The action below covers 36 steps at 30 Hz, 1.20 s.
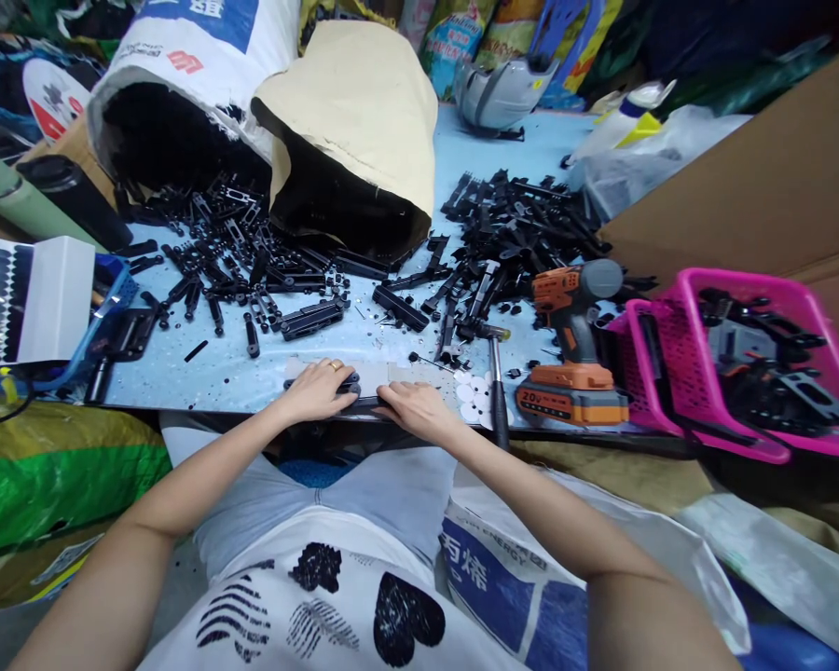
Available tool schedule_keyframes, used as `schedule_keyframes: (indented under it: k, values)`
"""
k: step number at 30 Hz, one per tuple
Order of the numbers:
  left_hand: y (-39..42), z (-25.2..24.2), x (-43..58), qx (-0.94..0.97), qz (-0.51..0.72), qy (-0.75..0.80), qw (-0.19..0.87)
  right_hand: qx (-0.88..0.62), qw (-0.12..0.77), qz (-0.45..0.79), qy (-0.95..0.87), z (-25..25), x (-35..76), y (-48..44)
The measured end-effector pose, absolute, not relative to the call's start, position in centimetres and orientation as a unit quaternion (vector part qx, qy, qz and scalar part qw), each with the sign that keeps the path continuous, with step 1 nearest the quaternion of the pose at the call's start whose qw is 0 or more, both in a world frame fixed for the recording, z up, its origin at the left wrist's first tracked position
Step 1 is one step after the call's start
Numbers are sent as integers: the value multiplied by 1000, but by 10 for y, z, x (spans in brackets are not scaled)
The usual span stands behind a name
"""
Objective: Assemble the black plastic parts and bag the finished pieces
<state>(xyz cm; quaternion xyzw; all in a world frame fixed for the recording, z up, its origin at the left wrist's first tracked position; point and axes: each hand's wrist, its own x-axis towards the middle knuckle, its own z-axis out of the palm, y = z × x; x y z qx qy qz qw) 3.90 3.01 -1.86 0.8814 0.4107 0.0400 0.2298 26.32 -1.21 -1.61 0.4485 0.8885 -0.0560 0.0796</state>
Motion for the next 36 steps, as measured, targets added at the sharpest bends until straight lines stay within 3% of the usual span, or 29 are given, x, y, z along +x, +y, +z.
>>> schedule_keyframes:
  k: [23,36]
  values:
    - [26,-25,46,891,63,403,201,483,87,-107,864,-8,263,-20]
    - [13,-32,35,864,174,424,209,398,81,45,913,34,253,-8]
